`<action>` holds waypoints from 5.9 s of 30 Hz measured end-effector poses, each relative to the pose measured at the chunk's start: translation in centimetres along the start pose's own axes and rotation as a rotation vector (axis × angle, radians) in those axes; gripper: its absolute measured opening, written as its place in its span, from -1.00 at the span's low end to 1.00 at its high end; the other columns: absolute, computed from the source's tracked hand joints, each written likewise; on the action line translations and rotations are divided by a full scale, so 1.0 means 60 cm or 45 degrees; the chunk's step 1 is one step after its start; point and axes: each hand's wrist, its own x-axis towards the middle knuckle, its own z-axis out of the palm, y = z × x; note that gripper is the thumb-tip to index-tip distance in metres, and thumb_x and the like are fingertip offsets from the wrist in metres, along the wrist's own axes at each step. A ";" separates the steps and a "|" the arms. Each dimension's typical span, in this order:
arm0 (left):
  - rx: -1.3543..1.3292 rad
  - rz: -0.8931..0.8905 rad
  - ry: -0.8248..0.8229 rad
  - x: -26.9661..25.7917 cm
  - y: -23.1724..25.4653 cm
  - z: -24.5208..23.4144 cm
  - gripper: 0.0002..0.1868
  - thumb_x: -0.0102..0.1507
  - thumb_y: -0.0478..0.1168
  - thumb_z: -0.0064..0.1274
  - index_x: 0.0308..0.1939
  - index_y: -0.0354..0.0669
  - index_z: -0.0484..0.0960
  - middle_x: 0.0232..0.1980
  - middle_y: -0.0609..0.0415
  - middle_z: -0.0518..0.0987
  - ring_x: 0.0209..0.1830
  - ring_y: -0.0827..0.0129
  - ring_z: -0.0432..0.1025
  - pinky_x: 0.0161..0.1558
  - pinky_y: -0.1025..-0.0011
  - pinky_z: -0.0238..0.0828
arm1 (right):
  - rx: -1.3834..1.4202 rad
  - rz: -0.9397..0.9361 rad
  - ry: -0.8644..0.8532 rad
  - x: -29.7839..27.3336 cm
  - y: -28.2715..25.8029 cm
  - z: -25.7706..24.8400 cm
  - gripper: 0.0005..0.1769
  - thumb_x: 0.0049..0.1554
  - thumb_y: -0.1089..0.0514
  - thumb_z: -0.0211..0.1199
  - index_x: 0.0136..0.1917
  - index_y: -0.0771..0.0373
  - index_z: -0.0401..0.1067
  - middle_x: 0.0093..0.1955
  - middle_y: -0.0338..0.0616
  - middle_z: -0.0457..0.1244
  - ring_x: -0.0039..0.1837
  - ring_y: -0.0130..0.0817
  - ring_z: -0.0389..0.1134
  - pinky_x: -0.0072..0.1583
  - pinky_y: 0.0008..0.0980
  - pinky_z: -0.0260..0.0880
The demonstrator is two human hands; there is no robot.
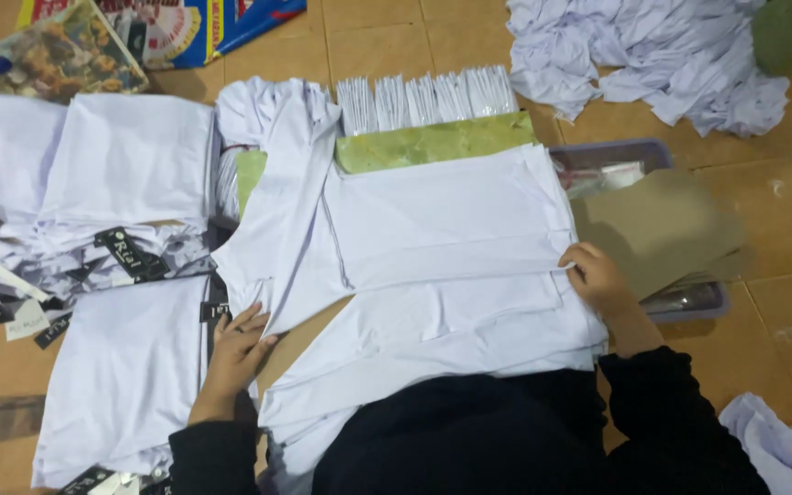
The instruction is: The person folds white shirts one by one using a cardboard insert to maintain shape. They place each folded shirt into a clear plastic bag and stack them on the left side of the workspace.
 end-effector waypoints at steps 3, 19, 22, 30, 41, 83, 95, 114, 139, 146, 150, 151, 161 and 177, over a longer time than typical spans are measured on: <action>0.053 0.013 -0.012 -0.003 -0.003 -0.001 -0.82 0.28 0.00 0.18 -0.27 0.10 0.81 0.12 0.19 0.71 0.44 0.22 0.35 0.54 -0.18 -0.38 | -0.014 -0.040 0.009 -0.002 0.002 -0.016 -0.82 0.14 0.30 0.18 -0.04 0.09 0.53 0.12 -0.18 0.35 0.20 -0.05 0.44 0.25 -0.10 0.45; -0.148 0.033 0.243 -0.010 -0.022 0.039 -0.89 0.23 -0.05 0.25 -0.34 0.10 0.77 -0.02 0.19 0.70 0.41 0.26 0.35 0.62 0.08 -0.42 | -0.110 -0.312 0.280 0.035 -0.247 0.024 -0.39 0.33 -0.08 0.05 0.58 0.12 0.21 0.57 0.28 -0.02 0.61 0.33 -0.09 0.51 0.30 -0.13; -0.167 -0.011 0.276 -0.014 -0.020 0.040 -0.89 0.24 -0.06 0.25 -0.31 0.07 0.78 -0.05 0.17 0.71 0.40 0.26 0.36 0.62 0.05 -0.42 | -0.233 0.050 -0.125 0.021 -0.230 0.032 -0.24 0.32 -0.17 0.01 0.66 0.17 0.02 0.67 0.37 -0.15 0.66 0.36 -0.20 0.51 0.41 -0.22; -0.156 -0.029 0.253 -0.005 -0.001 0.042 -0.82 0.22 0.02 0.26 -0.27 0.08 0.78 -0.07 0.17 0.72 0.39 0.23 0.35 0.57 -0.10 -0.47 | -0.148 0.981 -0.190 0.028 -0.276 -0.122 0.02 0.29 -0.41 -0.18 0.72 0.23 -0.37 0.72 0.30 -0.49 0.70 0.25 -0.58 0.48 0.62 -0.40; -0.041 0.007 0.303 -0.001 -0.028 0.066 -0.70 0.08 0.09 0.37 -0.17 0.16 0.78 -0.05 0.19 0.73 0.37 0.26 0.37 0.52 -0.18 -0.35 | 0.083 -0.589 0.048 0.302 -0.489 0.219 -0.74 0.20 0.06 0.24 0.17 -0.13 0.54 0.10 -0.37 0.35 0.19 -0.24 0.41 0.17 -0.22 0.44; 0.155 -0.374 0.148 0.011 0.069 0.009 -0.79 0.31 0.12 0.21 -0.34 0.24 0.75 -0.12 0.33 0.72 0.37 0.43 0.37 0.55 -0.20 -0.64 | 1.130 0.655 -0.129 -0.040 -0.167 -0.159 -0.32 0.15 0.14 0.35 0.43 0.53 0.27 0.16 0.18 0.31 0.15 -0.08 0.35 0.11 -0.16 0.43; 0.738 0.175 0.187 0.071 0.288 0.108 -0.32 0.12 -0.07 0.27 0.35 0.18 0.52 0.46 -0.12 0.41 0.48 -0.09 0.26 0.35 -0.37 0.03 | 0.213 -0.261 0.494 -0.019 -0.242 -0.032 -0.42 0.09 0.25 0.36 0.39 0.29 0.40 0.30 0.22 0.27 0.44 0.27 0.20 0.48 0.16 0.08; 0.808 -0.027 -0.443 0.100 0.309 0.177 0.12 0.10 0.64 -0.07 0.62 0.38 0.01 0.70 0.03 -0.07 0.69 -0.01 -0.25 0.48 -0.35 -0.38 | -0.370 0.119 -0.177 0.044 -0.062 -0.052 -0.53 0.18 -0.03 0.15 0.36 -0.09 0.44 0.12 -0.30 0.32 0.21 -0.21 0.26 0.34 0.18 -0.02; -1.142 -0.243 -0.472 0.100 0.449 0.231 0.04 0.26 -0.02 0.14 0.65 -0.09 -0.19 0.66 -0.37 -0.24 0.64 -0.33 -0.40 0.52 -0.24 -0.42 | 1.581 0.607 0.004 -0.031 -0.173 0.034 -0.48 0.16 0.16 0.34 0.36 0.29 0.34 0.03 0.03 0.36 -0.04 -0.21 0.46 -0.07 -0.27 0.53; -2.410 -0.794 -0.161 0.093 0.305 0.411 -0.51 0.39 -0.18 -0.01 0.42 0.08 0.36 0.00 -0.03 0.55 -0.27 0.12 0.53 -0.18 0.03 0.54 | 1.557 -0.217 -0.830 -0.056 -0.408 -0.036 -0.33 0.30 0.20 0.06 0.63 0.28 0.02 0.60 0.27 0.03 0.44 0.12 0.27 0.32 0.10 0.37; -2.195 -0.986 0.029 0.057 0.294 0.211 -0.54 0.31 -0.22 0.13 0.30 -0.16 0.49 0.17 -0.27 0.58 0.13 -0.12 0.54 0.16 -0.16 0.37 | 1.643 -0.083 -0.889 -0.051 -0.346 -0.018 -0.35 0.27 -0.01 0.10 0.50 0.40 0.25 0.33 0.28 0.32 0.23 0.02 0.46 0.22 0.02 0.50; -2.074 -1.078 0.047 0.042 0.268 0.162 -0.49 0.27 -0.15 0.18 0.30 -0.12 0.53 0.19 -0.25 0.59 0.15 -0.12 0.53 0.16 -0.21 0.37 | 1.583 0.003 -0.850 -0.048 -0.339 -0.018 -0.38 0.27 0.02 0.07 0.48 0.43 0.29 0.29 0.28 0.34 0.20 0.02 0.47 0.23 0.03 0.49; -1.061 -1.046 0.231 -0.020 0.213 -0.024 -0.39 0.33 -0.17 0.04 0.48 -0.11 0.40 0.32 -0.24 0.52 0.29 -0.06 0.44 0.22 0.04 0.38 | 1.084 0.253 -0.868 -0.025 -0.411 0.033 -0.43 0.28 0.12 0.15 0.50 0.37 0.27 0.35 0.36 0.28 0.29 0.17 0.42 0.29 0.03 0.47; -0.951 -0.983 0.381 -0.025 0.099 -0.004 -0.51 0.46 -0.20 -0.20 0.49 -0.16 0.38 0.40 -0.31 0.43 0.42 -0.12 0.32 0.32 0.03 0.29 | 1.613 0.610 -0.857 0.002 -0.459 0.115 -0.19 0.27 0.03 0.22 0.63 0.30 -0.04 0.07 -0.03 0.18 -0.05 -0.30 0.29 -0.23 -0.47 0.32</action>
